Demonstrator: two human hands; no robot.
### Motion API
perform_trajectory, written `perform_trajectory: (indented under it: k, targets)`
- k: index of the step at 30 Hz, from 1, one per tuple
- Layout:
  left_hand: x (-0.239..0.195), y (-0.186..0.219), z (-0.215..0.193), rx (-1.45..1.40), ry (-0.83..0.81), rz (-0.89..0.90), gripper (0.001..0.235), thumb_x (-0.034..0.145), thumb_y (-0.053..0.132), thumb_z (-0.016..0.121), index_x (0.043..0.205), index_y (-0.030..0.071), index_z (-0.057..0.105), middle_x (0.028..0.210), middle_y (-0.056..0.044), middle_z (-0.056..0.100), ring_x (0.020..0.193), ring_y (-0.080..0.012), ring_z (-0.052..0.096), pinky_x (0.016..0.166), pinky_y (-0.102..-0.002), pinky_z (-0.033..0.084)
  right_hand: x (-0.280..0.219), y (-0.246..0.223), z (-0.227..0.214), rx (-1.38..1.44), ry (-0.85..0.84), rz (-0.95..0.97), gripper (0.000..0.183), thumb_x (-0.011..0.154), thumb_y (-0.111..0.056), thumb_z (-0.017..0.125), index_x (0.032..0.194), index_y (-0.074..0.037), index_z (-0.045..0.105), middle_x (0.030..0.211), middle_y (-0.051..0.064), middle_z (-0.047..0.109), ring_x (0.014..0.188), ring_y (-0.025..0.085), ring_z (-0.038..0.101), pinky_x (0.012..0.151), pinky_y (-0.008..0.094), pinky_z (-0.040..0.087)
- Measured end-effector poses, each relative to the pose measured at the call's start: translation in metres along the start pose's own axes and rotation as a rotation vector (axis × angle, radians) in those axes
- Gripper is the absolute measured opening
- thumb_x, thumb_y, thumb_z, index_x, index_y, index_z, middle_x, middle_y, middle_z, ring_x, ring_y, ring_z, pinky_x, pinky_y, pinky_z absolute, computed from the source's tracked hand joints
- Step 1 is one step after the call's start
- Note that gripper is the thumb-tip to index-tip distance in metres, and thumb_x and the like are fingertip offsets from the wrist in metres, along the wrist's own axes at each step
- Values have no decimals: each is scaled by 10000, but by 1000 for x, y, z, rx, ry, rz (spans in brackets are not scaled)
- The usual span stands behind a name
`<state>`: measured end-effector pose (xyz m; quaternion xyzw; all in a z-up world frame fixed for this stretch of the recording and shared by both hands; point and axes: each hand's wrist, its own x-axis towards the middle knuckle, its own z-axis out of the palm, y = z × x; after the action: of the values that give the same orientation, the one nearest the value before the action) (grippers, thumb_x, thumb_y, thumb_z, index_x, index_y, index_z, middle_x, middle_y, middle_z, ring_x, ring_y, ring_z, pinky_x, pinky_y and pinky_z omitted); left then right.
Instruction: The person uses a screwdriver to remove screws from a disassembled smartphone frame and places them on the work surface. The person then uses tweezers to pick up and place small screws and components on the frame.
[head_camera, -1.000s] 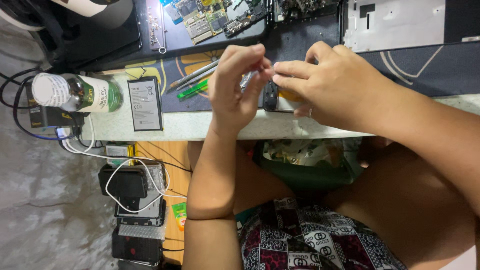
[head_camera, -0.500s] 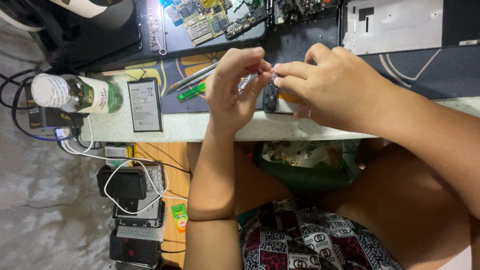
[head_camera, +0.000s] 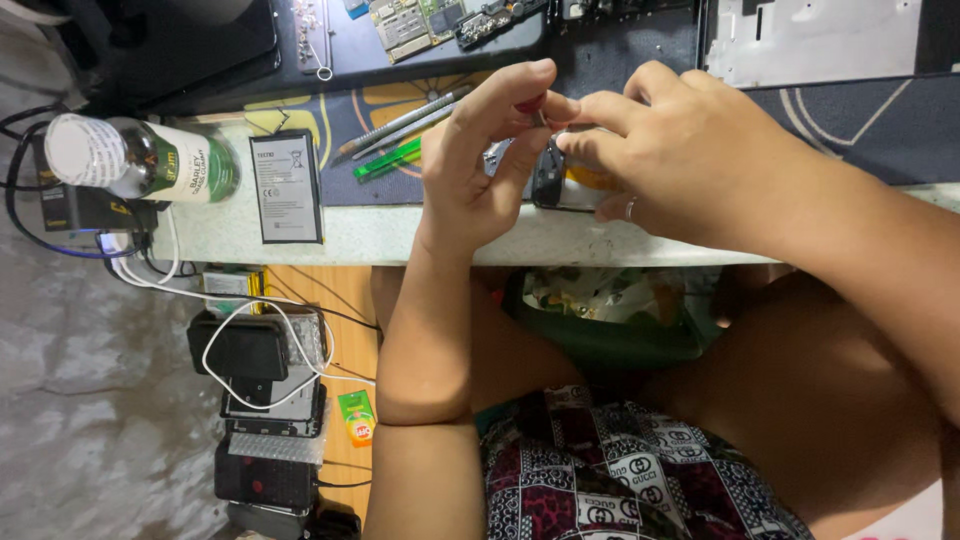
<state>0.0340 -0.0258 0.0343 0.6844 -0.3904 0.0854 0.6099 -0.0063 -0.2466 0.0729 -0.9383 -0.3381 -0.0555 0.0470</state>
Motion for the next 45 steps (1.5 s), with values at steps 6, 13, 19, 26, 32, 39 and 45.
perform_trajectory:
  k: [6, 13, 19, 26, 32, 39, 45]
  targets:
    - [-9, -9, 2, -187, 241, 60, 448, 1120, -16, 551, 1528, 137, 447, 1165, -177, 718, 1024, -213, 742, 907, -323, 649, 5, -1, -5, -18, -16, -23, 554, 688, -461, 816, 1163, -181, 760, 1241, -9, 664, 1048, 261, 612, 827, 382, 527]
    - [-19, -18, -7, -124, 663, 48, 651, 1136, -46, 655, 1593, 170, 245, 1194, -153, 671, 994, -171, 654, 948, -333, 606, 23, 2, -1, 104, 130, 29, 329, 771, -308, 827, 1037, -124, 772, 994, 17, 716, 971, 253, 664, 814, 401, 532]
    - [-19, -20, -7, -60, 709, 82, 654, 1104, -31, 675, 1591, 139, 271, 1151, -119, 675, 996, -148, 678, 902, -289, 633, 39, 6, 18, 182, 268, 52, 107, 941, -148, 794, 1027, -107, 747, 992, 16, 696, 928, 216, 673, 791, 362, 531]
    - [-19, -24, -13, 19, 710, 91, 665, 1093, -32, 695, 1588, 148, 289, 1134, -106, 686, 967, -141, 695, 823, -247, 631, 53, -7, 26, 219, 296, 1, 133, 825, -151, 830, 920, -107, 750, 929, 41, 631, 942, 270, 624, 806, 431, 474]
    - [-21, -27, -14, 15, 708, 88, 660, 1089, -33, 700, 1586, 151, 307, 1135, -95, 691, 973, -137, 717, 764, -227, 607, 56, -12, 31, 159, 289, -7, 95, 933, -185, 800, 916, -126, 728, 944, 11, 613, 1053, 246, 580, 901, 420, 429]
    - [-22, -29, -13, 13, 683, 82, 650, 1094, -33, 700, 1582, 163, 318, 1157, -87, 687, 978, -130, 725, 766, -228, 619, 54, -12, 38, 93, 275, -2, 89, 917, -216, 794, 929, -158, 727, 976, -2, 610, 1028, 224, 576, 894, 406, 428]
    - [-20, -24, -12, 63, 670, 97, 663, 1089, -55, 690, 1584, 162, 308, 1153, -97, 674, 982, -144, 715, 748, -225, 603, 55, -9, 45, 111, 248, 36, 150, 947, -284, 810, 968, -155, 735, 988, 6, 598, 1010, 225, 561, 889, 411, 407]
